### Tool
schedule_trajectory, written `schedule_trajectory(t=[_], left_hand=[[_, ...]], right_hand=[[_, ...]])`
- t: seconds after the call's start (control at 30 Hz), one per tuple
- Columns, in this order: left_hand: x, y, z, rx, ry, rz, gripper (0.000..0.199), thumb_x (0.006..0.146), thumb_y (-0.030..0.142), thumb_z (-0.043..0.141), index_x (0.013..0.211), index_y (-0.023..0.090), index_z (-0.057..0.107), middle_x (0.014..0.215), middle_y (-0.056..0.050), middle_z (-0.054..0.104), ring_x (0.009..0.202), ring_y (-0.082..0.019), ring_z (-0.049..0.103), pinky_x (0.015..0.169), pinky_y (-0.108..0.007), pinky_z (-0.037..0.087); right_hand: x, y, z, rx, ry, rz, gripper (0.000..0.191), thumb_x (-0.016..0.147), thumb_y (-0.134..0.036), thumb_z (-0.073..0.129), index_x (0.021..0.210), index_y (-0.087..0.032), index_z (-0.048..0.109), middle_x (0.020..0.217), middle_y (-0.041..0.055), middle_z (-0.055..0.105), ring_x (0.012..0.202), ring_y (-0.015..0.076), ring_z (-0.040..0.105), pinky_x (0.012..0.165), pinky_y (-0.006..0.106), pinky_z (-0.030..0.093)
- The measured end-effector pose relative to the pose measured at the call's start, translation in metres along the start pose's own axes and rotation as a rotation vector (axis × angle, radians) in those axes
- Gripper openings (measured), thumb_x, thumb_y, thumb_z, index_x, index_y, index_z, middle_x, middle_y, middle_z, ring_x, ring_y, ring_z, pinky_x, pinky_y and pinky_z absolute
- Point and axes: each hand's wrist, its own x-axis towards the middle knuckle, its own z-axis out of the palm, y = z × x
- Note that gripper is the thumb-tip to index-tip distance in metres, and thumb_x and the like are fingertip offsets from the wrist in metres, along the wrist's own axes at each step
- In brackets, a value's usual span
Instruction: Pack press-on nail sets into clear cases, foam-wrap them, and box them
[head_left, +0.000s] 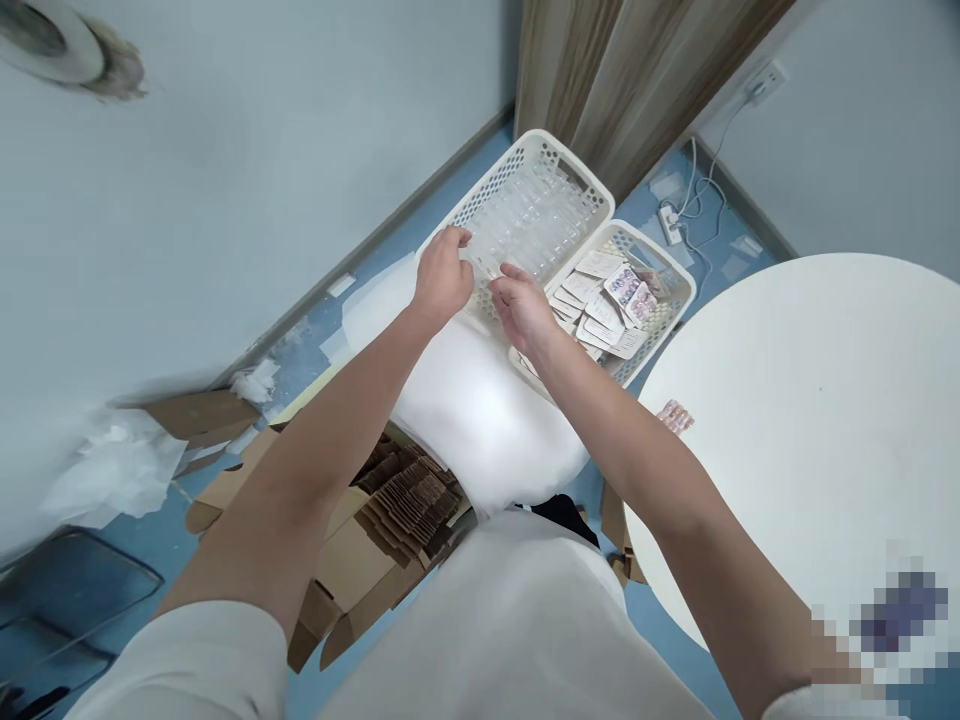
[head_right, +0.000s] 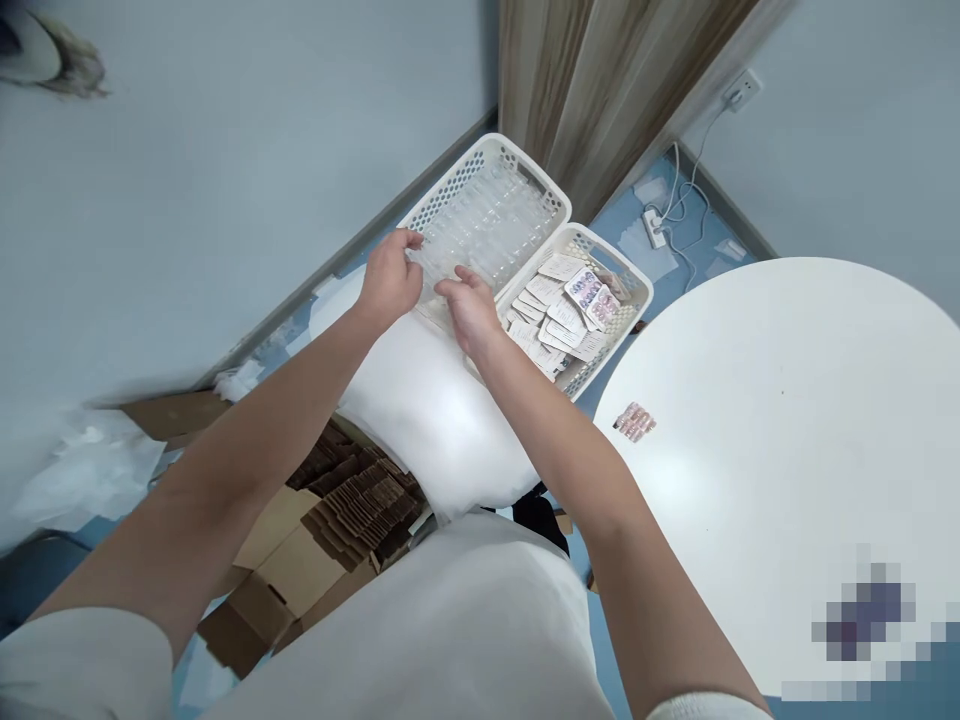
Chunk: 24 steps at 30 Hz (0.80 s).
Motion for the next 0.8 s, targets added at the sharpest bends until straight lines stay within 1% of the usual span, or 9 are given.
schedule_trajectory(t=[0.1, 0.2, 0.33, 0.43, 0.53, 0.6, 0.67, 0.73, 0.8], left_hand=[[-0.015, 0.026, -0.002, 0.006, 0.045, 0.081, 0.027, 0.076, 0.012, 0.043, 0.101, 0.018, 0.052, 0.101, -0.007, 0.054, 0.097, -0.018, 0.050, 0.088, -0.033, 0.039], [-0.033, 0.064, -0.007, -0.008, 0.041, 0.158, 0.029, 0.076, 0.016, 0.047, 0.104, 0.018, 0.052, 0.101, -0.006, 0.052, 0.092, -0.017, 0.051, 0.082, -0.031, 0.041], [-0.065, 0.131, -0.015, -0.061, -0.023, 0.293, 0.027, 0.075, 0.025, 0.053, 0.102, 0.019, 0.057, 0.098, -0.006, 0.051, 0.093, -0.018, 0.049, 0.081, -0.031, 0.042], [-0.097, 0.188, -0.010, -0.161, -0.154, 0.379, 0.028, 0.074, 0.029, 0.055, 0.100, 0.020, 0.060, 0.097, -0.005, 0.052, 0.092, -0.018, 0.050, 0.077, -0.030, 0.043], [-0.134, 0.242, 0.015, -0.320, -0.339, 0.405, 0.031, 0.073, 0.030, 0.056, 0.102, 0.019, 0.060, 0.094, -0.005, 0.055, 0.085, -0.015, 0.053, 0.071, -0.028, 0.044], [-0.162, 0.273, 0.040, -0.448, -0.397, 0.369, 0.037, 0.071, 0.030, 0.059, 0.106, 0.018, 0.058, 0.091, -0.004, 0.056, 0.081, -0.014, 0.054, 0.070, -0.027, 0.044], [-0.192, 0.300, 0.067, -0.641, -0.394, 0.274, 0.041, 0.072, 0.031, 0.058, 0.110, 0.018, 0.053, 0.094, -0.005, 0.056, 0.083, -0.013, 0.054, 0.072, -0.026, 0.044], [-0.225, 0.320, 0.091, -0.773, -0.384, 0.128, 0.039, 0.074, 0.034, 0.054, 0.111, 0.019, 0.052, 0.098, -0.006, 0.057, 0.083, -0.013, 0.055, 0.071, -0.026, 0.044], [-0.258, 0.334, 0.109, -0.833, -0.500, 0.014, 0.037, 0.075, 0.038, 0.053, 0.108, 0.020, 0.054, 0.100, -0.006, 0.057, 0.082, -0.013, 0.056, 0.069, -0.026, 0.044]], right_hand=[[-0.030, -0.018, -0.014, -0.011, 0.065, -0.059, 0.054, 0.066, -0.027, 0.059, 0.116, -0.016, 0.041, 0.113, 0.0068, 0.048, 0.109, 0.0188, 0.046, 0.092, 0.038, 0.039], [-0.064, -0.036, -0.039, -0.045, 0.134, -0.176, 0.058, 0.063, -0.026, 0.063, 0.116, -0.019, 0.042, 0.119, 0.0078, 0.045, 0.109, 0.0198, 0.046, 0.090, 0.038, 0.040], [-0.129, -0.059, -0.090, -0.149, 0.175, -0.335, 0.051, 0.063, -0.030, 0.064, 0.110, -0.022, 0.048, 0.112, 0.0056, 0.051, 0.091, 0.0157, 0.054, 0.081, 0.034, 0.045], [-0.193, -0.069, -0.140, -0.259, 0.197, -0.419, 0.035, 0.067, -0.037, 0.061, 0.098, -0.022, 0.055, 0.096, 0.0026, 0.057, 0.073, 0.0117, 0.054, 0.070, 0.030, 0.047], [-0.265, -0.066, -0.191, -0.315, 0.226, -0.434, 0.026, 0.070, -0.041, 0.057, 0.087, -0.020, 0.057, 0.080, -0.0001, 0.059, 0.064, 0.0107, 0.052, 0.064, 0.028, 0.046], [-0.311, -0.058, -0.224, -0.281, 0.283, -0.433, 0.025, 0.071, -0.041, 0.057, 0.086, -0.020, 0.057, 0.076, -0.0002, 0.059, 0.065, 0.0115, 0.053, 0.065, 0.029, 0.046], [-0.355, -0.047, -0.254, -0.190, 0.326, -0.416, 0.025, 0.072, -0.041, 0.057, 0.086, -0.020, 0.057, 0.079, 0.0009, 0.060, 0.068, 0.0120, 0.055, 0.067, 0.030, 0.046], [-0.395, -0.035, -0.280, -0.061, 0.370, -0.393, 0.026, 0.071, -0.042, 0.058, 0.085, -0.020, 0.057, 0.082, 0.0020, 0.060, 0.070, 0.0125, 0.056, 0.069, 0.031, 0.047], [-0.431, -0.022, -0.301, 0.071, 0.433, -0.372, 0.026, 0.070, -0.042, 0.060, 0.084, -0.020, 0.058, 0.081, 0.0018, 0.059, 0.071, 0.0122, 0.056, 0.071, 0.031, 0.048]])
